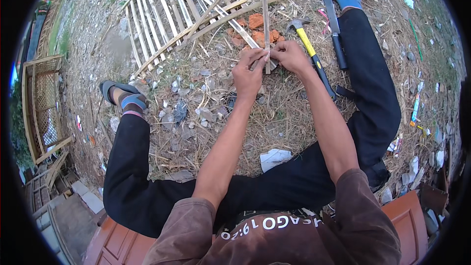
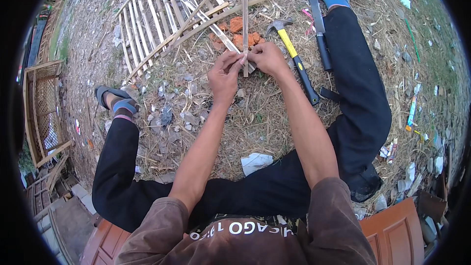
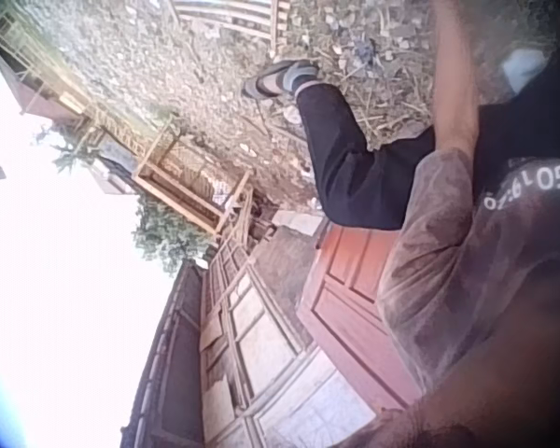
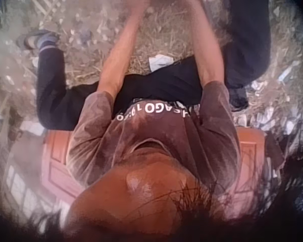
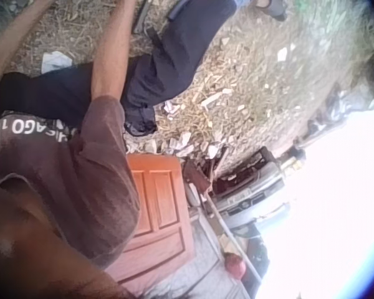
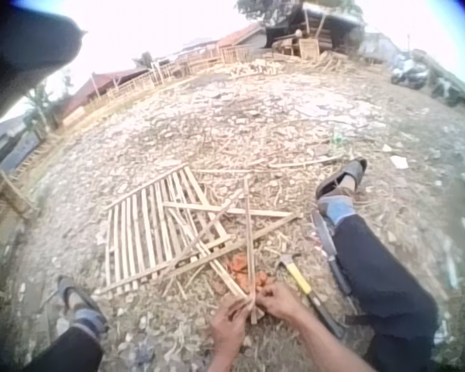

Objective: The person strips layers off a bamboo stick using a knife by hand, while sitting on the ground with other bamboo pieces nearby.

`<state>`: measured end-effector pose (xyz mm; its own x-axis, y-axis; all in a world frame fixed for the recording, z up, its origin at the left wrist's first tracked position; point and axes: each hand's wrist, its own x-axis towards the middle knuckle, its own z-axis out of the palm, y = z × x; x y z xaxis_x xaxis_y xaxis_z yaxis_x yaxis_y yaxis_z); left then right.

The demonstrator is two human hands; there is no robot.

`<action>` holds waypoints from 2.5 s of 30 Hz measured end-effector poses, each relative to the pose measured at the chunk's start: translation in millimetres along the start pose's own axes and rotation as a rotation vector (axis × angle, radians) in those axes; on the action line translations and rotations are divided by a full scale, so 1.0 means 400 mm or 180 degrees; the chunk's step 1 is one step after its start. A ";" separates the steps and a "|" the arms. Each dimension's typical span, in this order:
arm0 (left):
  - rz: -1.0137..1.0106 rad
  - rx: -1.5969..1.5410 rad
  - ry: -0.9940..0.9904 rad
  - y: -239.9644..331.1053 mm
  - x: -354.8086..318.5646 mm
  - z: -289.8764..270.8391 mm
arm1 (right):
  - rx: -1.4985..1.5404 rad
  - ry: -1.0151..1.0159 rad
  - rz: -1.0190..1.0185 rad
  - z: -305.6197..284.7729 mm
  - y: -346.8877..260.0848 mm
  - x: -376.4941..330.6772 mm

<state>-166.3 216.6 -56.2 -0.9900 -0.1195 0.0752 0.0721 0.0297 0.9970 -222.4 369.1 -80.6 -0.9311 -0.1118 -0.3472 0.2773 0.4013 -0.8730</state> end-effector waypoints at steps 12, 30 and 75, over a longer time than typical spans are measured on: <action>0.0304 0.0358 -0.0166 -0.007 0.008 0.001 | -0.0077 0.0038 -0.0079 0.002 -0.003 -0.004; 0.0061 -0.0057 -0.0464 -0.026 -0.001 -0.005 | 0.0121 0.0125 -0.0013 -0.002 -0.005 -0.008; 0.0041 -0.0028 -0.0165 -0.002 0.039 -0.017 | 0.0491 -0.0009 0.0277 0.002 -0.028 -0.029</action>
<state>-181.0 208.1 -55.7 -0.9939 -0.0674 0.0870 0.0857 0.0220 0.9961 -214.7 365.1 -66.9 -0.9014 -0.0854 -0.4246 0.3902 0.2652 -0.8817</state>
